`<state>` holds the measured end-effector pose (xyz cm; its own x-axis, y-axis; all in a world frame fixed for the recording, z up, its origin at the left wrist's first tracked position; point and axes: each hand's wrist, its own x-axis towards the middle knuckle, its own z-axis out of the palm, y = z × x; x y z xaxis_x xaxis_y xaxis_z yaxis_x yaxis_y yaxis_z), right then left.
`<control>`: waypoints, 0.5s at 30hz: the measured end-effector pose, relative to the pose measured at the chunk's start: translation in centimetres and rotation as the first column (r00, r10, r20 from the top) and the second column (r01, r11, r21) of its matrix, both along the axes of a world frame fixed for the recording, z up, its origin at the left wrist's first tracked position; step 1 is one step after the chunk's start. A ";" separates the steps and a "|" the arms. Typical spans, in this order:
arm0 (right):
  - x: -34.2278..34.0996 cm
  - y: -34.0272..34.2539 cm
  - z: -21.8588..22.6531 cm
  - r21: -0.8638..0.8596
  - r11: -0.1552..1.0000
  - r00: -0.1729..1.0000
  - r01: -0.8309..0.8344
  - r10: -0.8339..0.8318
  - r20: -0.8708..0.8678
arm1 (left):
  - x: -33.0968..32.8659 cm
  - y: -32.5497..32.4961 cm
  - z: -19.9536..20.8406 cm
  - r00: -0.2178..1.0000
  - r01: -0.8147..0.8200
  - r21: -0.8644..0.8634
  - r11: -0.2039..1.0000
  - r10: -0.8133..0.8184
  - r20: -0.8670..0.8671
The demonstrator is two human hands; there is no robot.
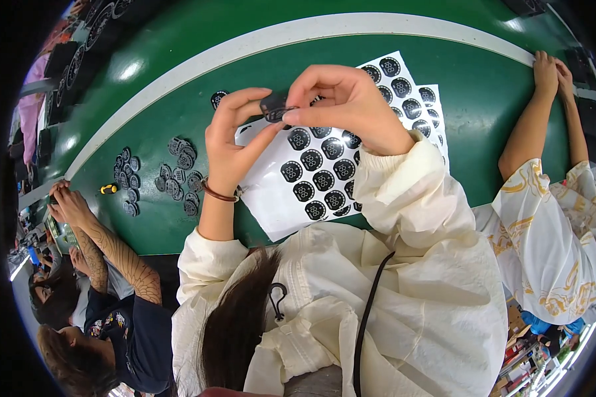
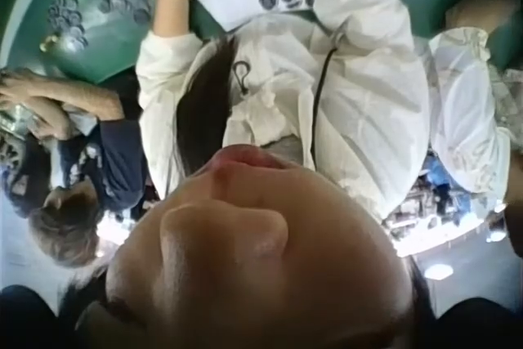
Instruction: The person assembles small electronic components by hand, applying stickers from sticker sheets to plastic parts and joining the pieces together.
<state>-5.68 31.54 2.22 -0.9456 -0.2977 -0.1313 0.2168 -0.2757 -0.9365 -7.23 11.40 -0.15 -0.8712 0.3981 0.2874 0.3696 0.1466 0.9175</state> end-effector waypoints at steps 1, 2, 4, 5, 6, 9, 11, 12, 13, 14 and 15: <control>0.0 -0.1 0.1 0.023 1.000 1.000 -0.018 0.018 0.002 | 0.0 0.1 0.0 0.999 -0.017 -0.030 0.999 0.016 -0.040; -0.1 -0.2 0.1 0.023 1.000 1.000 -0.019 0.019 0.006 | 0.0 0.2 0.0 0.999 -0.018 -0.030 0.999 0.017 -0.036; -0.2 -0.3 0.2 0.058 0.998 0.999 0.027 -0.028 0.015 | 0.1 0.3 0.0 0.995 -0.057 -0.041 0.998 0.053 -0.082; -0.2 -0.4 0.2 0.076 0.996 0.998 0.052 -0.054 0.019 | 0.1 0.4 -0.1 0.992 -0.075 -0.045 0.996 0.070 -0.106; -0.1 -0.6 0.2 0.077 0.996 0.998 0.053 -0.055 0.022 | 0.0 0.5 -0.1 0.992 -0.074 -0.045 0.996 0.069 -0.102; 0.1 -1.2 0.5 0.035 0.976 0.975 0.215 -0.213 -0.059 | 0.0 0.7 -0.1 0.990 -0.092 -0.047 0.995 0.086 -0.113; 0.2 -1.2 0.3 0.034 0.978 0.977 0.204 -0.201 -0.075 | -0.1 0.5 -0.5 0.991 -0.076 -0.035 0.997 0.071 -0.109; 0.3 -1.2 0.1 0.034 0.981 0.978 0.192 -0.188 -0.092 | -0.2 0.4 -0.7 0.993 -0.060 -0.022 0.998 0.057 -0.106; 0.3 -1.2 0.1 0.034 0.983 0.978 0.180 -0.176 -0.109 | -0.2 0.3 -0.8 0.994 -0.043 -0.008 0.999 0.042 -0.104; 0.4 -1.2 0.0 0.034 0.983 0.978 0.181 -0.177 -0.111 | -0.1 0.3 -0.8 0.993 -0.043 -0.008 0.999 0.041 -0.106; 0.5 -1.2 0.0 0.053 0.982 0.976 0.183 -0.175 -0.128 | -0.1 0.3 -0.9 0.993 -0.039 -0.004 0.999 0.038 -0.110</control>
